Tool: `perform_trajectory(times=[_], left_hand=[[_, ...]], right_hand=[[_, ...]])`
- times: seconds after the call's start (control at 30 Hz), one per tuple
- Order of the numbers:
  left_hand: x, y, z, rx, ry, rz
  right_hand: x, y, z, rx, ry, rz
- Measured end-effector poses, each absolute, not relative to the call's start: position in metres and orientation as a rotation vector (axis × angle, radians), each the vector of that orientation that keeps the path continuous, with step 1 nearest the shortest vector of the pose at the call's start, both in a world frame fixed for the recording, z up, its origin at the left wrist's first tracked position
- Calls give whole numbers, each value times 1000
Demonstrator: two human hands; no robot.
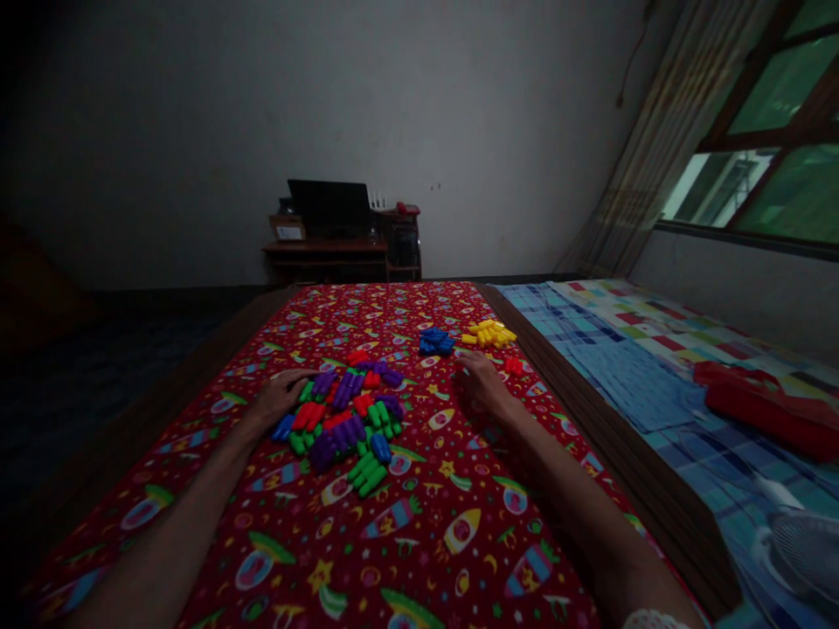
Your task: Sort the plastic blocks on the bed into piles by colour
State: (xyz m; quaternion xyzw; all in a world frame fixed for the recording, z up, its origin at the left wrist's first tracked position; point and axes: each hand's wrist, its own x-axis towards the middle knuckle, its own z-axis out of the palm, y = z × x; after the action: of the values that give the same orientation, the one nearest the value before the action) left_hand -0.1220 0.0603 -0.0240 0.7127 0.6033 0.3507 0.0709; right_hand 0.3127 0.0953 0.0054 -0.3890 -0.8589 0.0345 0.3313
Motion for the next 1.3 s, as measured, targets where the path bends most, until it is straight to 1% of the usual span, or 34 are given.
perform_trajectory(times=[0.1, 0.2, 0.33, 0.43, 0.57, 0.67, 0.77, 0.83, 0.9, 1.03, 1.13, 1.3], left_hand=[[-123, 60, -24, 2142, 1824, 1040], [-123, 60, -24, 2143, 1824, 1041], [-122, 61, -24, 2144, 1830, 1029], [-122, 61, -25, 2148, 1816, 1020], [-121, 60, -24, 2143, 1820, 1035], [-120, 58, -23, 2137, 1817, 1047], [-119, 56, -21, 2135, 1801, 1055], [-118, 55, -20, 2143, 1788, 1051], [-118, 55, -20, 2149, 1783, 1054], [-117, 56, -20, 2129, 1794, 1067], [-116, 56, -20, 2115, 1796, 1060], [-116, 55, -18, 2103, 1815, 1049]], right_hand=[[349, 100, 10, -1233, -2167, -34], [372, 99, 8, -1390, -2222, -81], [367, 93, 5, -1389, -2210, -158], [327, 88, 12, -1256, -2263, -103], [237, 81, 26, -991, -2476, 99], [175, 81, 29, -883, -2637, 170], [140, 85, 24, -973, -2744, 80], [133, 89, 19, -995, -2752, -12], [136, 92, 17, -971, -2744, -29], [161, 94, 24, -922, -2636, 182], [192, 96, 32, -896, -2350, 373], [243, 105, 37, -1055, -1867, 717]])
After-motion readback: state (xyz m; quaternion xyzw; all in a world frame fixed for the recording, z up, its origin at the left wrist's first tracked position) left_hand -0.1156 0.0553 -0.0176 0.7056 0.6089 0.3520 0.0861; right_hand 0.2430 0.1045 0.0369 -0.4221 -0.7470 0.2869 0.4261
